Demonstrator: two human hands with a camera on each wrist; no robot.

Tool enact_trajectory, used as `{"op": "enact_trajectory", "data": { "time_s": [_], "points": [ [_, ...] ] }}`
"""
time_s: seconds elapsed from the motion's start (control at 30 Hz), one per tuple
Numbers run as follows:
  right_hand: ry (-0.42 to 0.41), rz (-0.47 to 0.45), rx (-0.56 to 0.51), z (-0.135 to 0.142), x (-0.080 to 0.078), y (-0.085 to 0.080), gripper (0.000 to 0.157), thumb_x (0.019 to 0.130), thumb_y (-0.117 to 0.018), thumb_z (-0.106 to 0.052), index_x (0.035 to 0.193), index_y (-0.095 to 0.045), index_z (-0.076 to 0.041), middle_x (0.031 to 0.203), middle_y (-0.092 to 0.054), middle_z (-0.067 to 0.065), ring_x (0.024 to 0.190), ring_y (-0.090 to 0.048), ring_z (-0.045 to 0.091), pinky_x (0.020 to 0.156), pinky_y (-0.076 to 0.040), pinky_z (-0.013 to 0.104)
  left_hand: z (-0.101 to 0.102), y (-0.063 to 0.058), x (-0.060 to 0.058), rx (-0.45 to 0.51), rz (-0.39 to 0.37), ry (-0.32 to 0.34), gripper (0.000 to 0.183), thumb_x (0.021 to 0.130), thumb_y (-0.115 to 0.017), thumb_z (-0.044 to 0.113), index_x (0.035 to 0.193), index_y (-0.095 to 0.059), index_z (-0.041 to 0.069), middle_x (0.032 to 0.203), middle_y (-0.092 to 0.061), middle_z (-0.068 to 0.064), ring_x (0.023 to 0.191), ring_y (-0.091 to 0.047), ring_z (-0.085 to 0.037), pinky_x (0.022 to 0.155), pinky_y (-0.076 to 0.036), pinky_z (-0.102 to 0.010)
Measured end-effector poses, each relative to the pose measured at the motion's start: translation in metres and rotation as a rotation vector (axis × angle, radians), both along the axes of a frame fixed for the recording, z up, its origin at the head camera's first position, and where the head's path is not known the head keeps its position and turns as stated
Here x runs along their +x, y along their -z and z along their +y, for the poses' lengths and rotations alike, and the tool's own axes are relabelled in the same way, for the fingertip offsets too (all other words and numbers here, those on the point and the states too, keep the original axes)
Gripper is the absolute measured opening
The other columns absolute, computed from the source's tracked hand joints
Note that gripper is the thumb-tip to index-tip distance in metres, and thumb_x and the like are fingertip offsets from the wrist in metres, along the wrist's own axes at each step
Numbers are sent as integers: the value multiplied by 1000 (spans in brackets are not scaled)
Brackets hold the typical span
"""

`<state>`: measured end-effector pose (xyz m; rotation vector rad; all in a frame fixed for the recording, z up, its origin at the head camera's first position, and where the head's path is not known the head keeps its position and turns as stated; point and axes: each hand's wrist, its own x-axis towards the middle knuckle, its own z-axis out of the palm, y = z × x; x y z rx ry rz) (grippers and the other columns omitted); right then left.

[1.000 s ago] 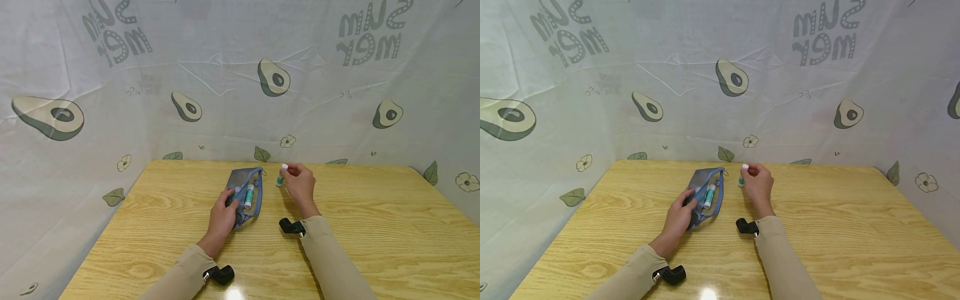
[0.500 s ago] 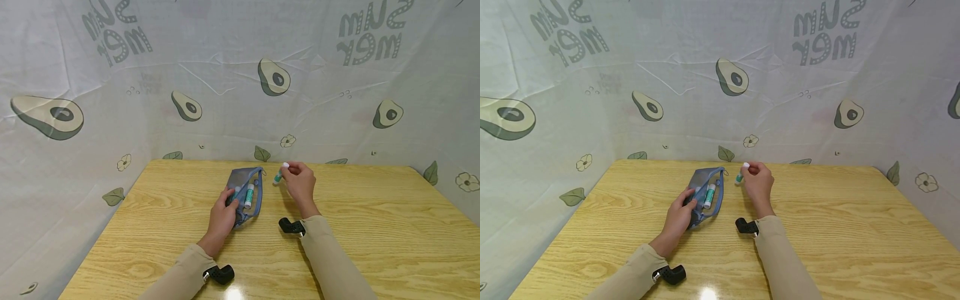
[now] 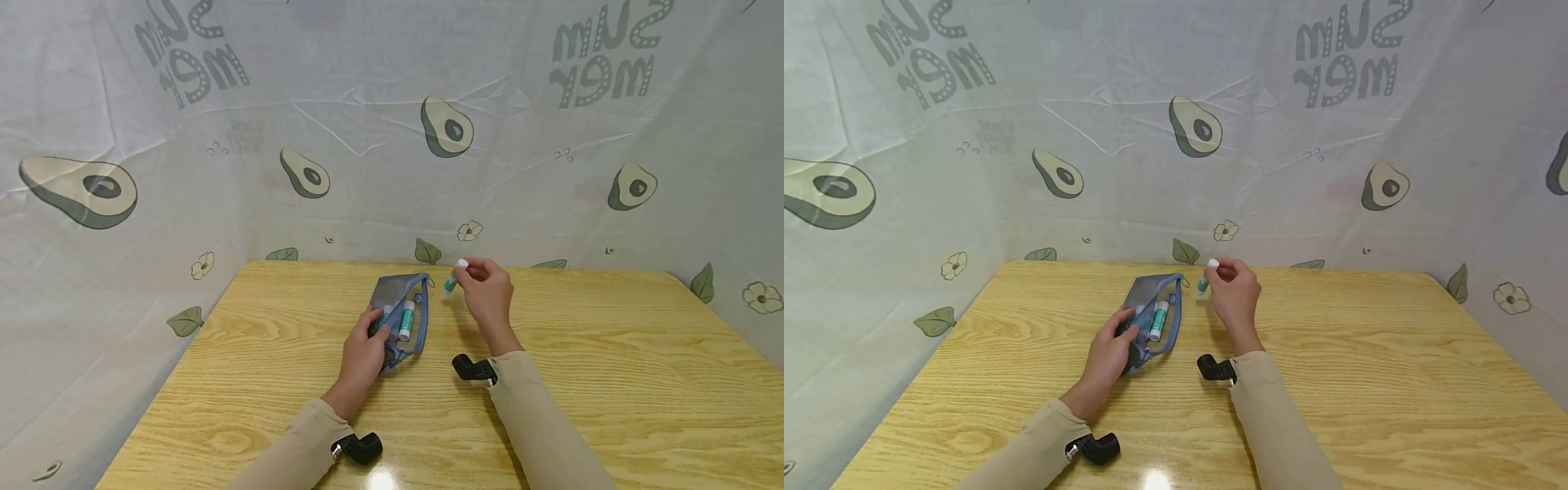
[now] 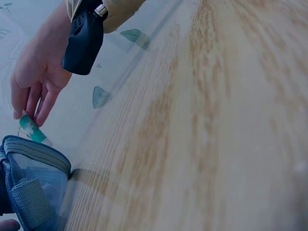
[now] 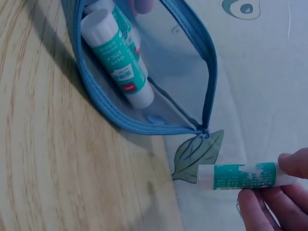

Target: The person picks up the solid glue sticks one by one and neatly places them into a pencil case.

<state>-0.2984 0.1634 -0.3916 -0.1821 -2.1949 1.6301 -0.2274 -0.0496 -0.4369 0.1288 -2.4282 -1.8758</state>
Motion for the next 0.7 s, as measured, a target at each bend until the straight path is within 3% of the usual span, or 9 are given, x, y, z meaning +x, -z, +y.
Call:
{"op": "enact_trajectory", "data": {
  "time_s": [0.43,0.7],
  "points": [
    [-14,32,7,-7,3,-7,31,100,-74,-23,125,-74,-5,119,-75,17,110,-71,27,75,-52,13,0,-2,1,-11,-5,3,46,108,-53,19,152,-57,10,174,-36,-8,163,-27,-38,131,-25,-60],
    [-29,39,42,-12,6,-8,32,100,-73,-21,128,-73,-5,121,-75,18,115,-72,32,89,-58,31,0,-2,2,-3,8,-1,46,107,-53,18,151,-57,8,173,-36,-10,164,-26,-39,132,-24,-59]
  ]
}}
